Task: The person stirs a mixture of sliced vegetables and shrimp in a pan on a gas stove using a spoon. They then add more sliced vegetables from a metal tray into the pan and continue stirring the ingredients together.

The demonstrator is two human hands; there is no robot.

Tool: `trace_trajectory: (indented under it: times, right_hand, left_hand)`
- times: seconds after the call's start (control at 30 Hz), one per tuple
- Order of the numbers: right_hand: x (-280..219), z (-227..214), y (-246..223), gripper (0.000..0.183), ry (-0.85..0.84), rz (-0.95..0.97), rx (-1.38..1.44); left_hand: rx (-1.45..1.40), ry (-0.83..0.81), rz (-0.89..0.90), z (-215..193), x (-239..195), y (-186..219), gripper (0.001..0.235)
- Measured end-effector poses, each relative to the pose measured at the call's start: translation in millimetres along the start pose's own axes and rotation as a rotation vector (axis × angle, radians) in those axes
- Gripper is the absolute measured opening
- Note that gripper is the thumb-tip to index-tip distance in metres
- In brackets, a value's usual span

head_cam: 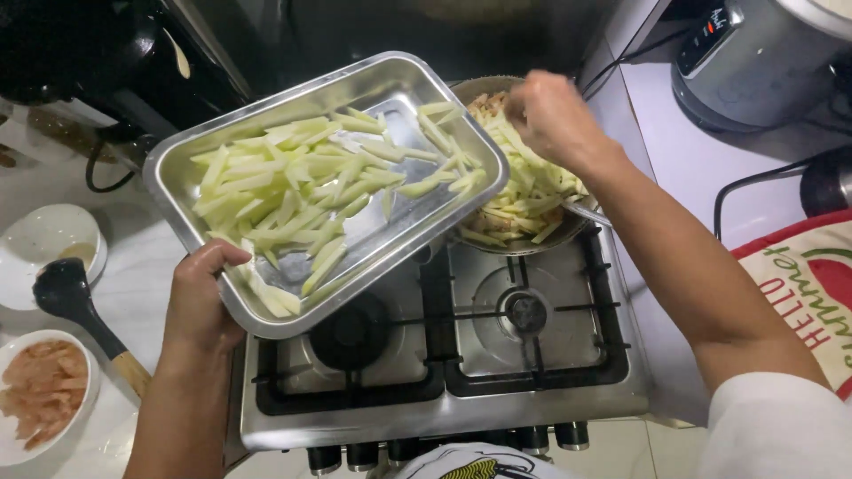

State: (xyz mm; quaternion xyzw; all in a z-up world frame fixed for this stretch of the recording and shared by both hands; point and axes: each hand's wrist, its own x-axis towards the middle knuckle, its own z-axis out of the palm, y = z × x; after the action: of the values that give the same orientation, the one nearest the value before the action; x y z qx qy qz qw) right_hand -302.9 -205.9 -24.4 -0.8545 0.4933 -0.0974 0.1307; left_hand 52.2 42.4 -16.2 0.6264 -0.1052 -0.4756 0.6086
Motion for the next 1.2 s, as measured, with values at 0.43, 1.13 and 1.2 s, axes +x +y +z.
trace_trajectory:
  times: [0.43, 1.13, 1.2]
  right_hand:
    - [-13, 15, -67, 0.066, -0.122, -0.571, -0.042]
    - [19, 30, 50, 0.03, -0.179, -0.393, -0.526]
    - [16, 32, 65, 0.025, -0.178, -0.382, -0.435]
  left_hand:
    - [0.199, -0.008, 0.103, 46, -35, -4, 0.067]
    - [0.387, 0.112, 0.264, 37, 37, -18, 0.073]
    - [0.294, 0.119, 0.306, 26, 41, -16, 0.064]
